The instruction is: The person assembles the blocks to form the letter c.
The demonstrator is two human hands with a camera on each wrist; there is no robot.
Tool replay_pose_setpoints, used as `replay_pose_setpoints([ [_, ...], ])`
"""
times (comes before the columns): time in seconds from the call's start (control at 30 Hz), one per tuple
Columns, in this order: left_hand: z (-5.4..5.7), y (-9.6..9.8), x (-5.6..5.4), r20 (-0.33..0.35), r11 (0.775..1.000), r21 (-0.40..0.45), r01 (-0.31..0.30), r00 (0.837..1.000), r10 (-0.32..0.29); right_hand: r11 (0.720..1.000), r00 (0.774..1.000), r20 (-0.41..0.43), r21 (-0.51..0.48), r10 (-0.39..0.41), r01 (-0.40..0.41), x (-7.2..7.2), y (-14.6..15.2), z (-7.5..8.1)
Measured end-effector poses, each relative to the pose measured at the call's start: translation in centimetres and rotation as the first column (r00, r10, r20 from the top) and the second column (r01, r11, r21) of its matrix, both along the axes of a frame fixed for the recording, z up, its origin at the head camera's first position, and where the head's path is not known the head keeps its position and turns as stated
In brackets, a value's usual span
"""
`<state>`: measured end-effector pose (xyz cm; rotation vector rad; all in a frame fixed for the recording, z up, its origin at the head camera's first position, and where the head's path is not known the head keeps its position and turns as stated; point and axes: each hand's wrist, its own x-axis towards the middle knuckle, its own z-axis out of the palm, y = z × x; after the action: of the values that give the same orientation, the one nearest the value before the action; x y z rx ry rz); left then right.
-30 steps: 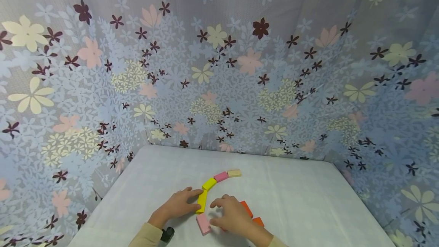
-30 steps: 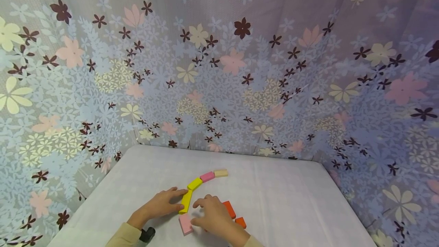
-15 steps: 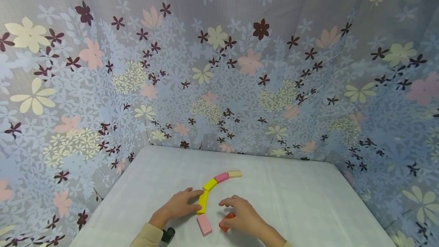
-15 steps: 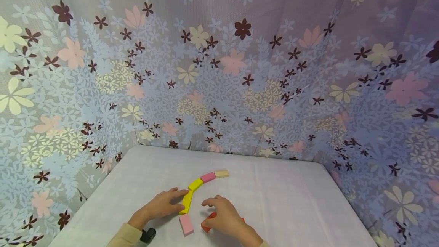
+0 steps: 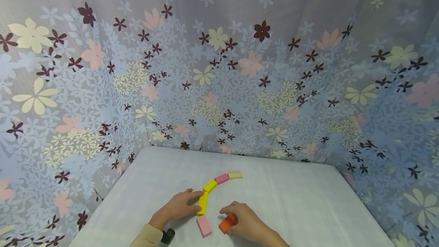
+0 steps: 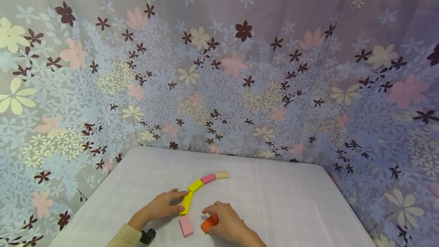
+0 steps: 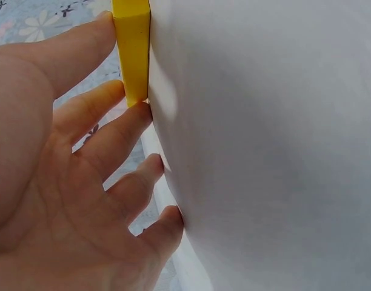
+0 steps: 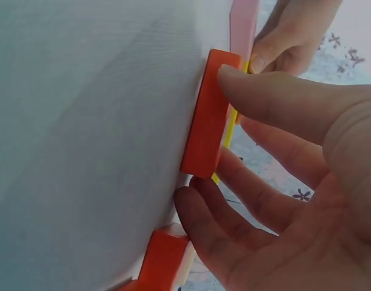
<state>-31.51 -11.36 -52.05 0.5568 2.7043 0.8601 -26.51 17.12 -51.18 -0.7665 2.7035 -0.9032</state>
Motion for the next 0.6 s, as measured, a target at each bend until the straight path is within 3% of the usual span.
replay_pose_setpoints([
  [0.6,-0.39,-0.23,-0.17,-0.013,1.0,0.009,0.006,1.0,-0.005,0.999,0.999,-0.034,0.043,0.001,0.001,0.35,-0.17,-0.44],
])
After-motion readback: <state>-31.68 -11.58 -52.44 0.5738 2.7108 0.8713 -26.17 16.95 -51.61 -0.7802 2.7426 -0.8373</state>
